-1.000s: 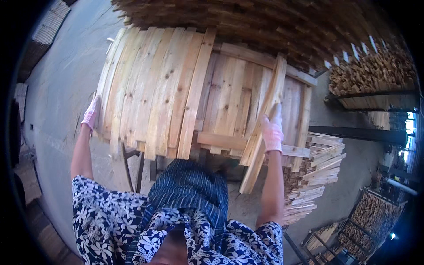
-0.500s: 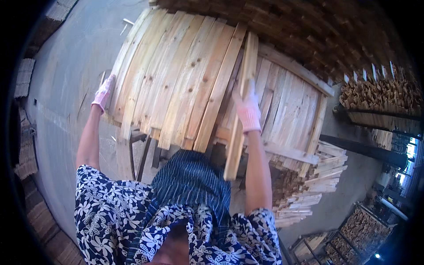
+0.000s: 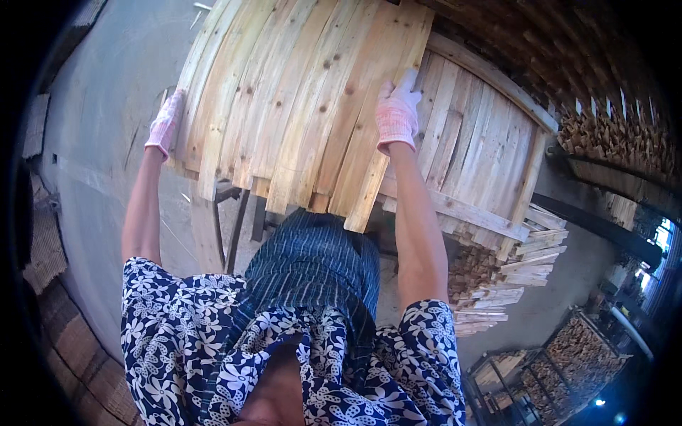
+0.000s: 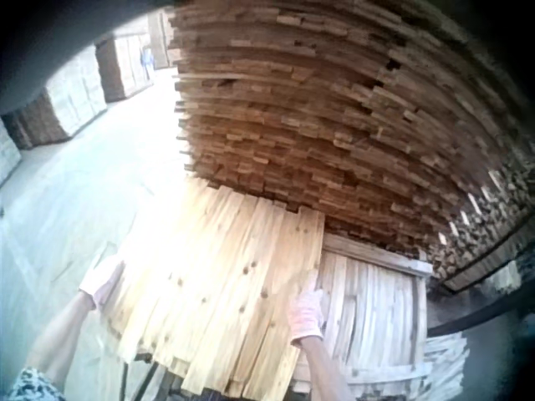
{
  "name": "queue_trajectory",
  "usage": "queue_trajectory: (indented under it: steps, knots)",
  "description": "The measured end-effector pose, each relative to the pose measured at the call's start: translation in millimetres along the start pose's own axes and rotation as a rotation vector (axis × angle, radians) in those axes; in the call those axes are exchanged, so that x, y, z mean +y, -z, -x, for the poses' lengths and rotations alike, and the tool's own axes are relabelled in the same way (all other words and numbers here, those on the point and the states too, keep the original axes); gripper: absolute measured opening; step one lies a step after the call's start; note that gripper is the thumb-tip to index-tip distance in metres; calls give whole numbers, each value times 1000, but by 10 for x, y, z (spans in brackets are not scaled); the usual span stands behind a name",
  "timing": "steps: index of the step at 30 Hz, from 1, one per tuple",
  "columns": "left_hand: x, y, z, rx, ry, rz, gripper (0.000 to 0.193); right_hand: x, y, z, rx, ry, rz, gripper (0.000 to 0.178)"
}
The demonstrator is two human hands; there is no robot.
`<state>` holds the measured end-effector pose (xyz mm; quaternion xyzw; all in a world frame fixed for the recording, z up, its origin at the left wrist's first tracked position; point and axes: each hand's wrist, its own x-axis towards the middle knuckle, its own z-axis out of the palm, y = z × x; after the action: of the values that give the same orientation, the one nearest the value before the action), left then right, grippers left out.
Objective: The person repeatedly picks up bundles of wooden planks from a pile on the floor and places them onto a metal rack. The person wears pink gloves and a floral shirt while performing this repetitive stacking task in a workshop environment.
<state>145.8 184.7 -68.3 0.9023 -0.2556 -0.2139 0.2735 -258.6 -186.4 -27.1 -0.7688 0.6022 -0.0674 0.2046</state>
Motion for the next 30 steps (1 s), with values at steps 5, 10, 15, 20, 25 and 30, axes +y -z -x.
queue_trajectory:
  steps: [5,10,15,20,25,30]
  knots:
    - [1397,-318,385,505,-458,-567,73,-13,89,15,-63,-66,-72,66]
    - [3408,-1263,2139,-789,-1014,-592,78,187,95,-151,-188,-45,-126,76]
    - [2810,-2403,2611,-200,-1294,-489,71,116,153,-136,-234,-9,-129,79]
    - [2921,-2304,2488,-224,-1250,-327,50,111,197,-102,-232,10,-71,77]
    - [2902,-2201,2675,-196,-1311,-294,30,376,302,-178,-226,349,-48,73]
    - [3443,-1398,2801,-36,-1287,28,26,809,24,-353,-304,-201,-1077,56]
